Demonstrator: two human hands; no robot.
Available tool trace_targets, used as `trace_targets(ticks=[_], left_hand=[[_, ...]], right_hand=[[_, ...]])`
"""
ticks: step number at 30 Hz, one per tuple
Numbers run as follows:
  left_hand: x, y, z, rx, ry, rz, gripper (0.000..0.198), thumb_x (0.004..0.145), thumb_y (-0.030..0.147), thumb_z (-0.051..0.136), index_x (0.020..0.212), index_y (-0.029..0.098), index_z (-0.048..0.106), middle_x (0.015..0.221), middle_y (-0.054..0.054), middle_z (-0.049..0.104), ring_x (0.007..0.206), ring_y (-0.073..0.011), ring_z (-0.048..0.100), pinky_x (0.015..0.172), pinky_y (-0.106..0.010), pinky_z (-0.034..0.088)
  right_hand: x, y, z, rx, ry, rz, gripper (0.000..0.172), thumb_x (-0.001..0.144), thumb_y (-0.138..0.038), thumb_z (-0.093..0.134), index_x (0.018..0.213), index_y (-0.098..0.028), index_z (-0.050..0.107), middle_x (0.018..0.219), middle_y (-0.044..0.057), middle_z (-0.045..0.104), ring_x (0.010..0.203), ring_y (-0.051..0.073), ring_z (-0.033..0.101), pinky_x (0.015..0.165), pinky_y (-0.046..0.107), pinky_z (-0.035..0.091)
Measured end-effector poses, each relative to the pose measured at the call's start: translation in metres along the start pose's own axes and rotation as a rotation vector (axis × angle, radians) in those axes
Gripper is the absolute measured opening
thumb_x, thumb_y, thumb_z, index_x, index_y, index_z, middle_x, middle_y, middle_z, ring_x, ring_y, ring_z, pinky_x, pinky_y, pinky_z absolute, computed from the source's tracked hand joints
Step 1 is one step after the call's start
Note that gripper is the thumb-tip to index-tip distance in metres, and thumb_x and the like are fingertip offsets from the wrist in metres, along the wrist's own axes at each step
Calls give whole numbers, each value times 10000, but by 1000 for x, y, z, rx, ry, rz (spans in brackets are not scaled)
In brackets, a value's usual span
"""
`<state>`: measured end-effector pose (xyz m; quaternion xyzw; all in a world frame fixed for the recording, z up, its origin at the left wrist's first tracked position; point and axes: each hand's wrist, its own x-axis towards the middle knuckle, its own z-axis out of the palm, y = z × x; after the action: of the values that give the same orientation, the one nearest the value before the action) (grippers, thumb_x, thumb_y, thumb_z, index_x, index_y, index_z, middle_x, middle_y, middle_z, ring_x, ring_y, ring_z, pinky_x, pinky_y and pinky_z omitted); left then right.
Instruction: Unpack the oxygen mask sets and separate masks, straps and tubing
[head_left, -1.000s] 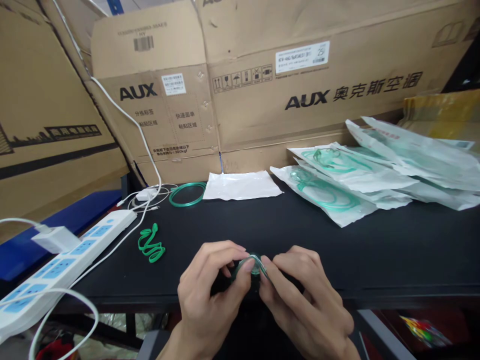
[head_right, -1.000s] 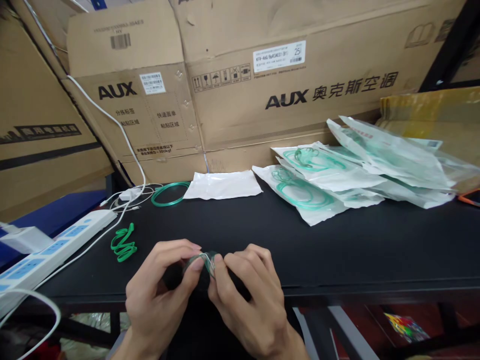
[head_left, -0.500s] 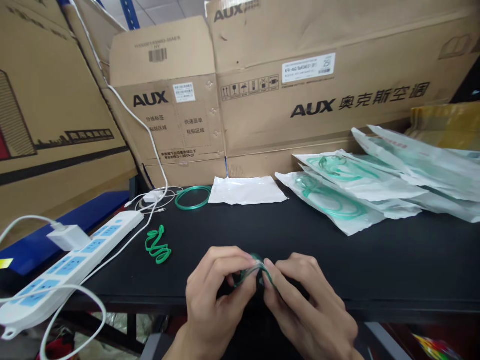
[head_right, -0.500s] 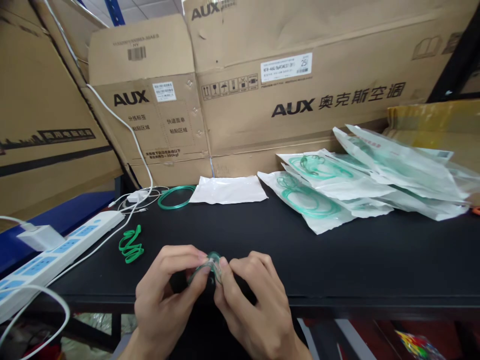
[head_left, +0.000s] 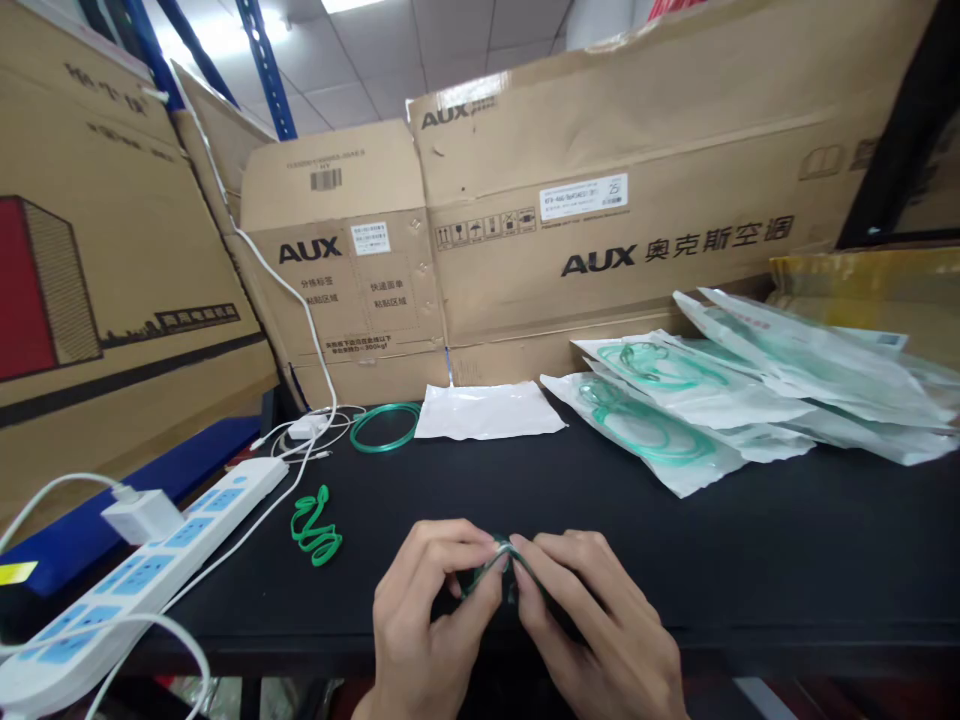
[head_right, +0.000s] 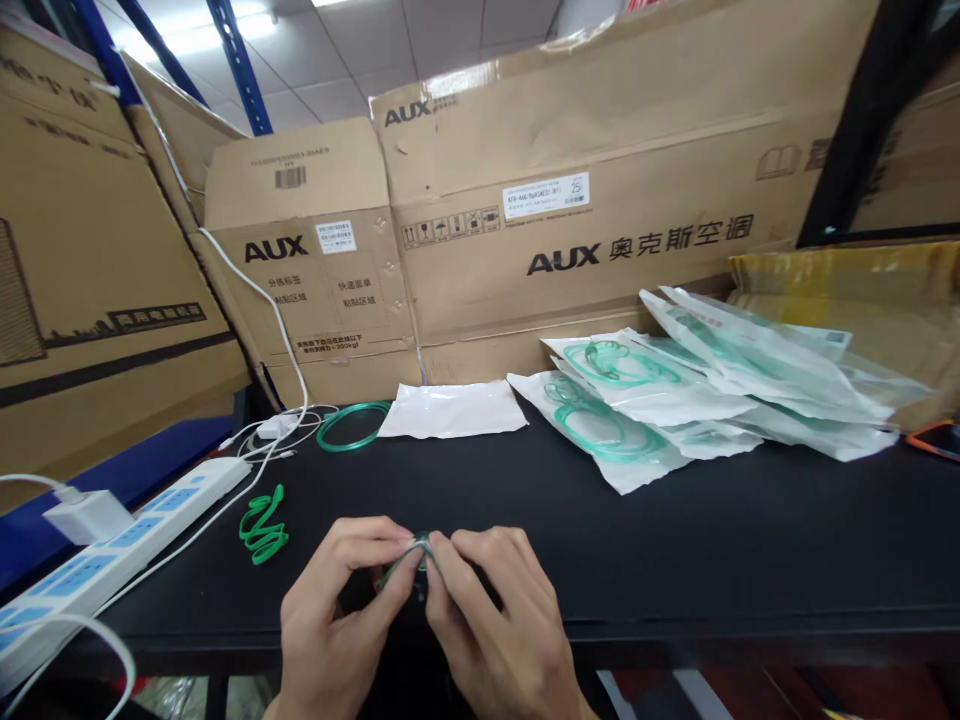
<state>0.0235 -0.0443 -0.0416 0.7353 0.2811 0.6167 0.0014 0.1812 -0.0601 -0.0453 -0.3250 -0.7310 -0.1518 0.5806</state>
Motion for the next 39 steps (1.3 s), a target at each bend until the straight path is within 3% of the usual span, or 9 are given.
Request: trace_targets(ticks=[6,12,17,20,23,27,32,35,39], left_hand=[[0,-1,1,-4,-11,-4,150,847,34,681,864,179,648,881,-32,687,695,-122,635,547,-204,503],[1,-1,2,-11,3,-68,134,859,56,675,837,187,654,882,-21,687,705,-117,644,593,-202,512],[8,5,6,-112,9,-357,88,900,127,637,840,189,648,921,-24,672,785,-125,658,611,-187,512],[15,8,4,-198,-20,-511,74,923,165,609,864,189,648,959,-34,651,821,-130,659,589,-170,522],[22,7,-11,-147,-117,-463,38,910,205,634,936,205,662,1000,-38,649,851,-144,658,593,-182,545],[27,-6,-60,226,-219,-366,147,921,296,639,1062,260,663,1100,-39,647,945,-186,642,674,-258,563],[18,-30,-122,736,-364,-511,194,916,401,628,1036,254,671,1061,-44,662,1034,-265,612,731,-324,515],[15,-36,-125,736,-487,-550,155,951,334,565,934,236,685,958,-36,682,948,-249,631,761,-333,482],[26,-27,-93,498,-488,-555,173,948,360,575,924,255,710,882,-15,702,833,-213,649,762,-316,472]], right_hand=[[-2,1,2,-22,0,-52,312,839,39,652,1115,-106,670,850,97,696,745,175,644,679,332,548],[0,-1,0,46,-45,-5,321,866,11,617,1143,-145,655,879,85,700,767,161,679,714,273,583],[11,13,-8,184,-190,176,246,910,-216,639,1146,-252,701,1120,79,713,1005,193,722,879,239,591],[21,20,-10,368,-359,369,267,911,-342,647,1159,-283,728,1160,52,751,1054,221,732,902,249,592],[29,24,-10,515,-451,531,316,873,-415,677,1145,-271,749,1116,50,780,985,246,759,841,264,622],[33,32,-15,430,-307,650,341,777,-491,751,1039,-275,789,1054,43,797,977,272,760,815,259,626],[31,33,-21,461,-225,819,418,774,-559,727,1061,-260,782,1020,57,801,941,279,766,784,281,638],[29,30,-20,480,-210,806,396,773,-541,741,1046,-257,784,1033,55,796,933,268,763,800,287,635],[25,30,-18,489,-199,779,367,819,-510,720,1080,-257,767,1042,48,785,961,247,749,857,301,618]])
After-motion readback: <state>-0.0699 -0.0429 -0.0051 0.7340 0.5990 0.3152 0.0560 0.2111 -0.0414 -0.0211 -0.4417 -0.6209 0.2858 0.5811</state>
